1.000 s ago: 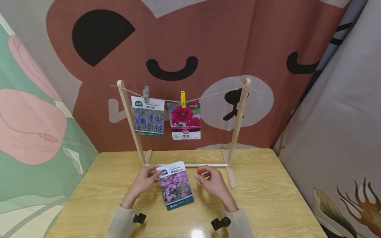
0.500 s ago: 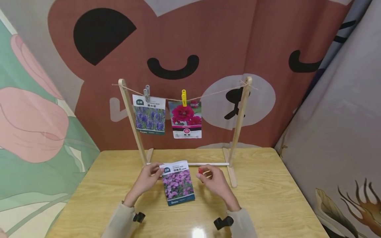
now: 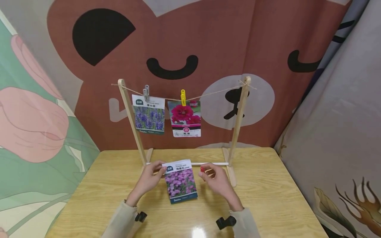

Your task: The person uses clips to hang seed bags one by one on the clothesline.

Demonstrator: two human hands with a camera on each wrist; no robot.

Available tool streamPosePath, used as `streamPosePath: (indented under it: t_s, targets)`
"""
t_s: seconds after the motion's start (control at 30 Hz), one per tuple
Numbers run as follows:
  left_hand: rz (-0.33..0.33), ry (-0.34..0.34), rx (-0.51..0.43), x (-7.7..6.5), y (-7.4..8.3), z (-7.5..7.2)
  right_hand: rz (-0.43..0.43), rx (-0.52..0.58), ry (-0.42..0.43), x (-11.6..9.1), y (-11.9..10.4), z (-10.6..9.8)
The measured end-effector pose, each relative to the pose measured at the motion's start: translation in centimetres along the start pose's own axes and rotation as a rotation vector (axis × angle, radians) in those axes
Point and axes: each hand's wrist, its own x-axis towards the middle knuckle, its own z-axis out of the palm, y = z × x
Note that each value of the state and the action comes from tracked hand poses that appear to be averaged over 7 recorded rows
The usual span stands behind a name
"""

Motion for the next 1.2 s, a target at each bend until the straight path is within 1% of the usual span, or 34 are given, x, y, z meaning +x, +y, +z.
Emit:
streamPosePath:
  t_s: [0.1, 0.27, 0.37, 0.47, 0.57, 0.8, 0.97, 1.07, 1.2]
  targets:
    - [0.019, 0.007, 0.027, 0.1, 0.3, 0.2, -0.003, 0.000, 0.008, -0.1, -0.2, -0.4]
    - [0.024, 0.026, 0.079, 0.2, 0.8, 0.5, -0.023, -0.003, 0.026, -0.3, -0.5, -1.0]
    - [0.018, 0.020, 0.072, 0.4, 1.1, 0.7, -0.029, -0.002, 0.036, -0.5, -0.6, -1.3]
    - [0.030, -0.004, 0.046, 0.6, 1.4, 0.9, -0.034, -0.001, 0.045, -0.6, -0.8, -1.7]
    - [0.042, -0.024, 0.042, 0.7, 1.7, 1.0, -0.038, -0.006, 0.048, -0.7, -0.9, -2.1]
    - [0.048, -0.009, 0.058, 0.8, 2.3, 0.9, -0.040, -0.024, 0.047, -0.8, -1.5, -3.5]
    - [0.053, -0.033, 0.071, 0.9, 2.7, 0.9, -0.051, -0.054, 0.042, -0.7, -1.9, -4.4]
    - [0.058, -0.048, 0.078, 1.1, 3.0, 1.0, -0.073, -0.080, 0.043, -0.7, -2.1, -4.9]
    - [0.080, -0.060, 0.101, 1.2, 3.8, 1.0, -0.106, -0.117, 0.052, -0.9, -2.4, -5.6]
